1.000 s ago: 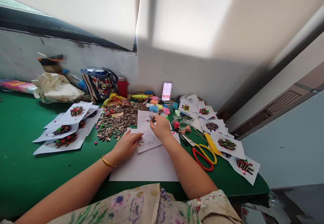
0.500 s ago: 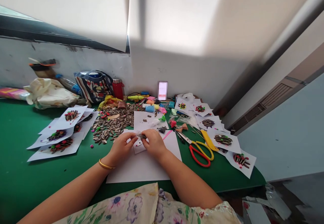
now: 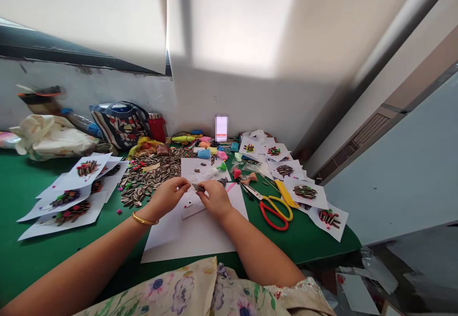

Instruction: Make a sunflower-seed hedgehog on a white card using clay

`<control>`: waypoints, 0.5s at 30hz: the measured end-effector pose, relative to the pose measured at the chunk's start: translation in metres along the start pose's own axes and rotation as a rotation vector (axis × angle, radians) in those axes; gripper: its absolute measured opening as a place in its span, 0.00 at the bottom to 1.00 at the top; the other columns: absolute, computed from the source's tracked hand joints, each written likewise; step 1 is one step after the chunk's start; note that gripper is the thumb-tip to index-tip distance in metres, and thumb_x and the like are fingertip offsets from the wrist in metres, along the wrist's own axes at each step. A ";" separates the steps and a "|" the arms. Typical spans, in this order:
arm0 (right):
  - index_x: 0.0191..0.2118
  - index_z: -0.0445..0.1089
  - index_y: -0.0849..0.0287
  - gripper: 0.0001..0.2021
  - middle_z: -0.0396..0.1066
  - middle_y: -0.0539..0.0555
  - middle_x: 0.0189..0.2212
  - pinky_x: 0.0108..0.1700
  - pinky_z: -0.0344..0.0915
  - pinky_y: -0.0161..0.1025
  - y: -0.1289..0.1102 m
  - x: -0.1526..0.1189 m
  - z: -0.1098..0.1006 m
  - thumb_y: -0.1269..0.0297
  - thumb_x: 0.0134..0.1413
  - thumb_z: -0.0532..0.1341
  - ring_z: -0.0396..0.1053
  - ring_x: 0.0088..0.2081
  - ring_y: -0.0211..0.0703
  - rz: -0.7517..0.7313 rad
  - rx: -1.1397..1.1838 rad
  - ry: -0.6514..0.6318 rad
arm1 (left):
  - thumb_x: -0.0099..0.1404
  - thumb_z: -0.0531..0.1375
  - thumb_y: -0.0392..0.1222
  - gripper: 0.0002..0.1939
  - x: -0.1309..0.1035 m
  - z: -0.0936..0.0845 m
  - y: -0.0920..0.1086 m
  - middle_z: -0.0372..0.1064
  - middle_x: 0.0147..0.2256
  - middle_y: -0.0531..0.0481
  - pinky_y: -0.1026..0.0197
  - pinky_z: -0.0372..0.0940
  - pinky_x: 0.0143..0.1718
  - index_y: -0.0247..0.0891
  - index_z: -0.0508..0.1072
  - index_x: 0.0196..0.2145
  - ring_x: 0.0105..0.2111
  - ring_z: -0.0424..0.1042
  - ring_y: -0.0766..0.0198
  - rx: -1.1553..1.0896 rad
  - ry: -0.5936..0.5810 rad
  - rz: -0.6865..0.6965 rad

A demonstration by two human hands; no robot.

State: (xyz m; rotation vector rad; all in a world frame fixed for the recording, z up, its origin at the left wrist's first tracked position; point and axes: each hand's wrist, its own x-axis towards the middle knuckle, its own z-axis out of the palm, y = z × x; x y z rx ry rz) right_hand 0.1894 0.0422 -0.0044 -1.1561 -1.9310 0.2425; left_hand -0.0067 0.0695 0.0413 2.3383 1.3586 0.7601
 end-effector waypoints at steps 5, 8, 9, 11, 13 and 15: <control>0.50 0.69 0.59 0.13 0.74 0.57 0.43 0.49 0.63 0.42 0.010 0.006 -0.024 0.63 0.63 0.56 0.69 0.44 0.46 0.003 -0.087 0.066 | 0.68 0.51 0.47 0.15 0.022 0.005 -0.013 0.75 0.32 0.49 0.61 0.61 0.33 0.40 0.75 0.34 0.33 0.72 0.60 0.006 -0.028 -0.066; 0.46 0.71 0.59 0.12 0.73 0.58 0.42 0.51 0.61 0.43 0.027 0.009 -0.057 0.68 0.63 0.53 0.67 0.46 0.48 0.167 -0.328 0.111 | 0.69 0.48 0.46 0.17 0.031 0.008 -0.025 0.76 0.35 0.49 0.62 0.62 0.35 0.41 0.76 0.37 0.35 0.73 0.60 0.120 -0.087 -0.103; 0.44 0.72 0.59 0.11 0.73 0.59 0.41 0.50 0.61 0.44 0.035 0.008 -0.069 0.68 0.62 0.54 0.67 0.46 0.49 0.259 -0.431 0.090 | 0.69 0.49 0.46 0.17 0.032 0.009 -0.029 0.76 0.36 0.48 0.61 0.62 0.36 0.41 0.77 0.39 0.36 0.73 0.59 0.153 -0.092 -0.109; 0.41 0.73 0.58 0.08 0.72 0.60 0.39 0.47 0.62 0.45 0.050 0.004 -0.092 0.65 0.59 0.57 0.67 0.45 0.52 0.439 -0.600 0.023 | 0.67 0.52 0.45 0.15 0.033 0.011 -0.034 0.76 0.40 0.44 0.57 0.63 0.41 0.41 0.77 0.42 0.41 0.73 0.54 0.215 -0.080 -0.121; 0.44 0.73 0.58 0.12 0.72 0.62 0.40 0.44 0.62 0.45 0.065 -0.002 -0.108 0.61 0.57 0.60 0.67 0.44 0.55 0.554 -0.683 -0.064 | 0.66 0.54 0.44 0.16 0.033 0.014 -0.036 0.75 0.44 0.39 0.52 0.62 0.46 0.40 0.76 0.47 0.46 0.70 0.48 0.256 -0.048 -0.133; 0.50 0.72 0.56 0.16 0.71 0.61 0.42 0.44 0.61 0.44 0.077 -0.009 -0.116 0.64 0.56 0.60 0.68 0.45 0.55 0.586 -0.700 -0.168 | 0.66 0.54 0.44 0.18 0.032 0.016 -0.036 0.72 0.47 0.37 0.48 0.61 0.48 0.39 0.75 0.50 0.49 0.68 0.45 0.294 -0.008 -0.138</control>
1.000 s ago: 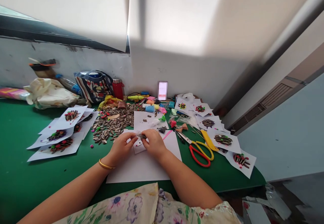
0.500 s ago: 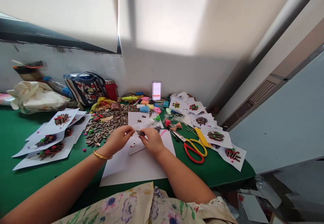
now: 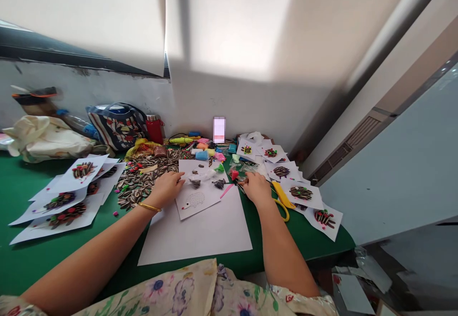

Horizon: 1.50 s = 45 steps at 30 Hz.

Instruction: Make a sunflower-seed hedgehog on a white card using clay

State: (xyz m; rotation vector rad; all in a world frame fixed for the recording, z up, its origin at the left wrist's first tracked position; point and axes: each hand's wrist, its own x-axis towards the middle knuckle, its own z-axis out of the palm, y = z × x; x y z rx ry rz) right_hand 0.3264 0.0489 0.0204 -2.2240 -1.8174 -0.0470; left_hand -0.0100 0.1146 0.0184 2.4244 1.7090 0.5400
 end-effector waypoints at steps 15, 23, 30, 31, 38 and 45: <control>0.42 0.68 0.56 0.11 0.70 0.55 0.38 0.39 0.63 0.39 -0.054 -0.024 -0.013 0.59 0.66 0.52 0.67 0.37 0.45 -0.274 0.501 0.168 | 0.68 0.56 0.43 0.10 -0.057 -0.022 0.035 0.69 0.46 0.46 0.53 0.63 0.52 0.41 0.74 0.44 0.48 0.68 0.57 -0.478 0.248 0.218; 0.41 0.70 0.56 0.08 0.69 0.55 0.38 0.43 0.65 0.40 -0.133 -0.046 0.012 0.67 0.63 0.54 0.67 0.40 0.44 -0.631 0.674 0.038 | 0.69 0.55 0.45 0.11 -0.071 -0.007 0.031 0.67 0.43 0.46 0.64 0.66 0.31 0.41 0.70 0.47 0.38 0.69 0.64 -0.710 0.223 0.236; 0.47 0.68 0.58 0.11 0.71 0.56 0.38 0.42 0.66 0.42 -0.129 -0.055 0.036 0.67 0.60 0.56 0.68 0.39 0.46 -0.562 0.729 0.068 | 0.68 0.56 0.46 0.09 -0.066 0.004 0.020 0.71 0.35 0.49 0.62 0.68 0.33 0.38 0.71 0.39 0.34 0.71 0.63 -0.760 0.118 0.071; 0.46 0.68 0.58 0.10 0.71 0.56 0.38 0.42 0.65 0.42 -0.127 -0.055 0.037 0.66 0.61 0.56 0.68 0.39 0.46 -0.543 0.729 0.076 | 0.67 0.56 0.46 0.10 -0.065 0.005 0.020 0.71 0.35 0.49 0.62 0.68 0.32 0.38 0.72 0.39 0.34 0.71 0.63 -0.785 0.104 0.049; 0.43 0.70 0.56 0.09 0.71 0.56 0.38 0.44 0.66 0.42 -0.124 -0.056 0.034 0.66 0.64 0.53 0.68 0.41 0.46 -0.602 0.758 0.083 | 0.65 0.59 0.46 0.11 -0.063 0.001 0.020 0.72 0.43 0.44 0.64 0.68 0.31 0.41 0.77 0.42 0.40 0.72 0.61 -0.824 0.080 0.190; 0.48 0.71 0.56 0.11 0.70 0.58 0.41 0.46 0.68 0.44 -0.123 -0.057 0.036 0.66 0.64 0.54 0.69 0.43 0.46 -0.616 0.788 0.087 | 0.61 0.62 0.54 0.16 -0.065 0.005 0.017 0.76 0.37 0.45 0.61 0.69 0.35 0.38 0.77 0.39 0.37 0.74 0.59 -0.782 0.018 0.059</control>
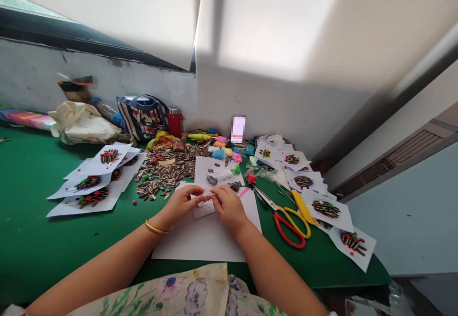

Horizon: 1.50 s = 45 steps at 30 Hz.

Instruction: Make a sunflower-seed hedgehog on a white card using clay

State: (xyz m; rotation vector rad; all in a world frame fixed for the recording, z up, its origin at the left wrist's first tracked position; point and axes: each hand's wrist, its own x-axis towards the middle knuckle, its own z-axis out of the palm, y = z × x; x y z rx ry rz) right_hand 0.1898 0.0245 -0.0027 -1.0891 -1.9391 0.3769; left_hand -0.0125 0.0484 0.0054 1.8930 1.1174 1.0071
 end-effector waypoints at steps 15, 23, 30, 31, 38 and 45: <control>0.55 0.67 0.57 0.16 0.72 0.60 0.47 0.51 0.68 0.48 0.006 -0.001 0.001 0.60 0.63 0.58 0.69 0.49 0.49 -0.037 -0.065 -0.101 | 0.66 0.56 0.48 0.14 0.003 -0.009 0.009 0.77 0.40 0.45 0.57 0.67 0.47 0.39 0.78 0.40 0.42 0.74 0.58 -0.096 -0.142 0.026; 0.50 0.70 0.59 0.11 0.75 0.58 0.42 0.47 0.68 0.44 0.001 0.000 0.005 0.64 0.65 0.56 0.71 0.44 0.49 -0.008 -0.195 -0.117 | 0.65 0.58 0.47 0.12 0.002 -0.007 0.012 0.76 0.37 0.46 0.58 0.66 0.45 0.38 0.77 0.35 0.40 0.72 0.59 -0.046 -0.010 0.060; 0.42 0.74 0.56 0.10 0.78 0.53 0.37 0.43 0.66 0.38 -0.007 0.001 0.002 0.64 0.67 0.54 0.73 0.40 0.43 0.032 -0.205 -0.124 | 0.66 0.55 0.51 0.17 0.002 -0.004 0.007 0.73 0.31 0.48 0.62 0.65 0.35 0.36 0.77 0.34 0.33 0.70 0.62 -0.099 -0.054 -0.047; 0.42 0.74 0.56 0.11 0.78 0.54 0.37 0.42 0.66 0.38 -0.007 0.001 0.001 0.64 0.67 0.54 0.74 0.39 0.44 0.040 -0.216 -0.124 | 0.66 0.55 0.52 0.18 0.003 -0.004 0.005 0.72 0.30 0.48 0.63 0.65 0.33 0.36 0.76 0.34 0.32 0.70 0.62 -0.116 -0.065 -0.067; 0.41 0.75 0.55 0.17 0.77 0.55 0.34 0.38 0.63 0.38 -0.002 0.000 -0.002 0.59 0.69 0.50 0.73 0.37 0.44 0.072 -0.273 -0.170 | 0.65 0.56 0.56 0.20 0.004 -0.006 0.009 0.70 0.32 0.47 0.62 0.67 0.34 0.36 0.77 0.32 0.33 0.69 0.62 -0.141 -0.139 -0.042; 0.46 0.74 0.55 0.17 0.76 0.55 0.38 0.42 0.63 0.39 -0.005 0.001 -0.003 0.60 0.70 0.47 0.72 0.40 0.43 0.054 -0.186 -0.152 | 0.62 0.62 0.50 0.14 0.004 -0.011 0.012 0.71 0.38 0.45 0.64 0.63 0.30 0.39 0.79 0.40 0.34 0.69 0.63 -0.061 -0.114 0.064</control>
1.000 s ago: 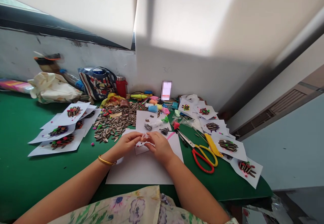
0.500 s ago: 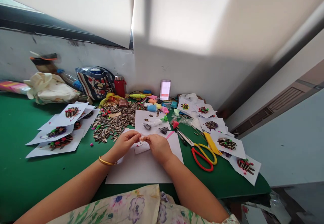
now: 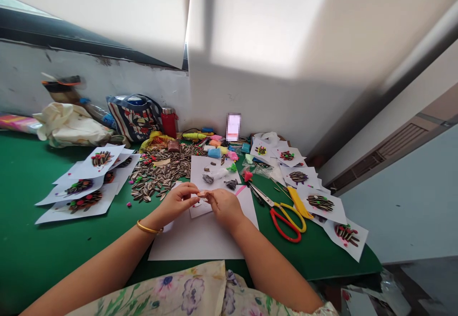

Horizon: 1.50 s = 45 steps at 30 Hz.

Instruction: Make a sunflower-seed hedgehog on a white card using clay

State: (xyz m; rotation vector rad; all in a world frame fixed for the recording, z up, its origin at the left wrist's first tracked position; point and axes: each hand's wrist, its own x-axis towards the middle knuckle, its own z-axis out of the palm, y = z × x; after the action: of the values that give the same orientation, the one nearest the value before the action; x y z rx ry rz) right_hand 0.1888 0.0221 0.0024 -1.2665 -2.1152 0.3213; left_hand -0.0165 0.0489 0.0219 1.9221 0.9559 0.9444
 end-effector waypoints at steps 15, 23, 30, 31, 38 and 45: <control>0.41 0.70 0.57 0.11 0.75 0.55 0.35 0.39 0.59 0.37 -0.003 0.000 0.005 0.61 0.68 0.52 0.70 0.37 0.43 -0.058 -0.139 0.030 | 0.66 0.58 0.54 0.16 -0.007 0.017 -0.008 0.74 0.32 0.50 0.65 0.61 0.28 0.39 0.76 0.35 0.27 0.66 0.67 0.165 0.137 0.009; 0.35 0.72 0.59 0.19 0.72 0.54 0.28 0.33 0.52 0.38 -0.002 -0.002 0.006 0.61 0.70 0.47 0.66 0.30 0.41 -0.101 -0.280 0.044 | 0.61 0.61 0.58 0.20 -0.004 0.017 -0.006 0.75 0.30 0.50 0.65 0.60 0.26 0.38 0.78 0.37 0.24 0.66 0.67 0.023 0.077 -0.111; 0.30 0.70 0.58 0.21 0.70 0.54 0.25 0.32 0.51 0.38 -0.007 0.000 0.003 0.58 0.70 0.47 0.64 0.29 0.40 -0.110 -0.227 0.020 | 0.61 0.61 0.58 0.20 -0.002 0.013 0.000 0.77 0.33 0.47 0.63 0.67 0.31 0.37 0.78 0.37 0.31 0.72 0.62 -0.121 0.059 -0.171; 0.30 0.70 0.58 0.21 0.69 0.54 0.25 0.33 0.52 0.38 -0.007 0.000 0.004 0.58 0.71 0.47 0.64 0.29 0.41 -0.110 -0.213 0.019 | 0.60 0.62 0.58 0.20 -0.002 0.012 0.000 0.76 0.33 0.48 0.63 0.67 0.31 0.37 0.78 0.37 0.31 0.72 0.62 -0.134 0.064 -0.173; 0.39 0.71 0.58 0.21 0.73 0.56 0.33 0.38 0.58 0.38 -0.007 -0.001 0.003 0.51 0.69 0.46 0.68 0.35 0.44 -0.071 -0.008 0.020 | 0.58 0.64 0.56 0.19 0.001 0.011 0.003 0.75 0.32 0.47 0.64 0.66 0.28 0.35 0.79 0.34 0.26 0.67 0.67 -0.300 0.084 -0.231; 0.38 0.71 0.56 0.22 0.74 0.54 0.33 0.39 0.61 0.37 -0.009 -0.001 -0.002 0.55 0.71 0.42 0.69 0.36 0.42 -0.021 0.092 0.028 | 0.59 0.63 0.54 0.19 0.001 0.011 0.002 0.76 0.32 0.48 0.65 0.63 0.25 0.35 0.80 0.39 0.22 0.64 0.70 -0.298 0.063 -0.283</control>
State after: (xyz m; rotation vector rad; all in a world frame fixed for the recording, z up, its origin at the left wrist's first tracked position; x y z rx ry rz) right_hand 0.1842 0.0169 0.0080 -1.1883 -2.0644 0.3853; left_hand -0.0058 0.0454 0.0195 1.4727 1.0286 0.9255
